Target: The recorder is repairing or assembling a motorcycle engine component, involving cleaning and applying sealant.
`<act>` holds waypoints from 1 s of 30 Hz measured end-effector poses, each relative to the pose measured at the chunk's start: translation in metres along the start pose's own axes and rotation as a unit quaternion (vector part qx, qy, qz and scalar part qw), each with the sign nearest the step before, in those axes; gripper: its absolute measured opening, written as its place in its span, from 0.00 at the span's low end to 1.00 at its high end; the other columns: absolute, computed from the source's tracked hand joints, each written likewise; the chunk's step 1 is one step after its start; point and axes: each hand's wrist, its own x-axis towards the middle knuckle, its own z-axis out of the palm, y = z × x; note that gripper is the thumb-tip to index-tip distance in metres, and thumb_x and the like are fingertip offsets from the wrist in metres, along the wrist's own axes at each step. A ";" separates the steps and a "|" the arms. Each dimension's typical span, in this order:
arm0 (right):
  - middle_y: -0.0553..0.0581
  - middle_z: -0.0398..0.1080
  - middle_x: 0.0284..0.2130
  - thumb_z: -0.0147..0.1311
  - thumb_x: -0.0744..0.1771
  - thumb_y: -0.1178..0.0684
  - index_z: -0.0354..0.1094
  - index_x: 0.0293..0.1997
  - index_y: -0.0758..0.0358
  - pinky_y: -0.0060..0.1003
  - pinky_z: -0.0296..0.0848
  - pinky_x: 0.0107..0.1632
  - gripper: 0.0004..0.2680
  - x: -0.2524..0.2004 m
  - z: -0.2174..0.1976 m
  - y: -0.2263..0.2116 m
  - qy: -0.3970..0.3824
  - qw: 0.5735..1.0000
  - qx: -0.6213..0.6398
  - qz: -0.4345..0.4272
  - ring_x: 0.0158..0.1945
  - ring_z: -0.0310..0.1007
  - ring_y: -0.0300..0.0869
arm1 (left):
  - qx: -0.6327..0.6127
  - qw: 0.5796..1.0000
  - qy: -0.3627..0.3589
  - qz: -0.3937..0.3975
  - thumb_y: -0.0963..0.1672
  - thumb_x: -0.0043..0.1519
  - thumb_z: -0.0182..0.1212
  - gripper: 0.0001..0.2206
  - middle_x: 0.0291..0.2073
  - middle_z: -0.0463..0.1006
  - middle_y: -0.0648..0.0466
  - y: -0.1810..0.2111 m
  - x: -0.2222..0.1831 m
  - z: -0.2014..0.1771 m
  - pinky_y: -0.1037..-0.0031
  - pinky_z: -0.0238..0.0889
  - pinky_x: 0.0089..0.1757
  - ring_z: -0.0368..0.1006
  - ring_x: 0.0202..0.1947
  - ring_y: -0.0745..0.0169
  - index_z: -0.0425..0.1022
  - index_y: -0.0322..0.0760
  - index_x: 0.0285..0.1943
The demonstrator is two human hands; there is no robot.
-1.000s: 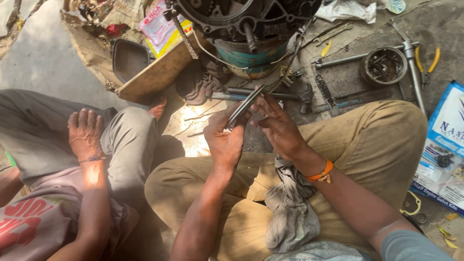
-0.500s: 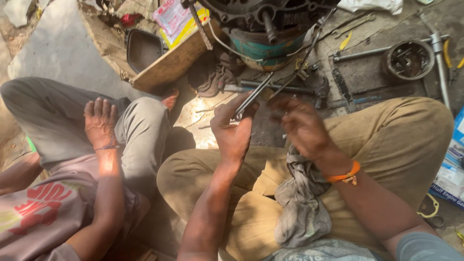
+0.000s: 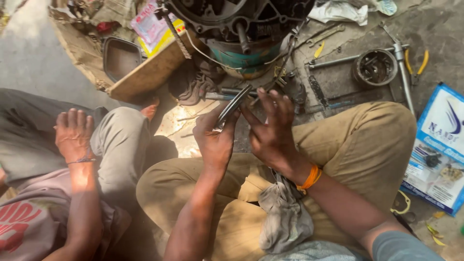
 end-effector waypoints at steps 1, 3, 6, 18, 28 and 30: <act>0.66 0.46 0.71 0.58 0.63 0.60 0.62 0.69 0.58 0.62 0.48 0.73 0.24 -0.001 -0.001 -0.001 -0.001 1.000 -0.003 0.001 0.74 0.44 0.63 | -0.019 0.999 0.007 -0.029 0.39 0.61 0.71 0.12 0.34 0.83 0.52 -0.004 0.000 -0.002 0.71 0.65 0.41 0.72 0.34 0.63 0.82 0.37 0.53; 0.64 0.50 0.69 0.57 0.64 0.61 0.64 0.66 0.60 0.58 0.53 0.73 0.21 -0.001 0.000 0.005 0.020 0.998 0.052 0.034 0.72 0.49 0.61 | -0.061 0.996 0.002 -0.064 0.39 0.61 0.70 0.12 0.34 0.83 0.53 -0.003 0.002 -0.004 0.73 0.66 0.40 0.73 0.35 0.66 0.82 0.35 0.53; 0.61 0.59 0.61 0.56 0.66 0.60 0.65 0.61 0.64 0.49 0.64 0.65 0.16 0.006 0.005 0.015 0.024 0.965 0.214 0.151 0.64 0.61 0.53 | -0.162 0.978 -0.008 -0.135 0.38 0.61 0.69 0.12 0.36 0.84 0.53 -0.007 0.004 -0.004 0.76 0.69 0.42 0.75 0.37 0.69 0.81 0.30 0.53; 0.60 0.77 0.41 0.46 0.73 0.46 0.74 0.49 0.68 0.40 0.72 0.46 0.14 -0.009 0.023 0.034 -0.071 0.537 0.754 0.371 0.43 0.75 0.44 | -0.553 0.749 -0.025 -0.365 0.38 0.61 0.65 0.15 0.44 0.82 0.43 -0.042 0.016 -0.011 0.65 0.72 0.51 0.80 0.45 0.56 0.74 0.20 0.55; 0.60 0.77 0.44 0.48 0.72 0.50 0.74 0.51 0.71 0.41 0.72 0.51 0.12 -0.007 0.010 0.034 -0.096 0.519 0.772 0.355 0.48 0.76 0.44 | -0.539 0.740 -0.028 -0.400 0.39 0.63 0.62 0.15 0.45 0.81 0.42 -0.045 0.018 -0.004 0.64 0.72 0.52 0.80 0.47 0.55 0.72 0.19 0.56; 0.61 0.77 0.44 0.49 0.72 0.50 0.74 0.51 0.71 0.41 0.72 0.51 0.13 -0.010 0.017 0.044 -0.113 0.542 0.751 0.359 0.47 0.76 0.44 | -0.538 0.743 -0.022 -0.398 0.39 0.63 0.63 0.15 0.45 0.82 0.42 -0.044 0.018 -0.005 0.65 0.72 0.52 0.80 0.47 0.55 0.72 0.19 0.57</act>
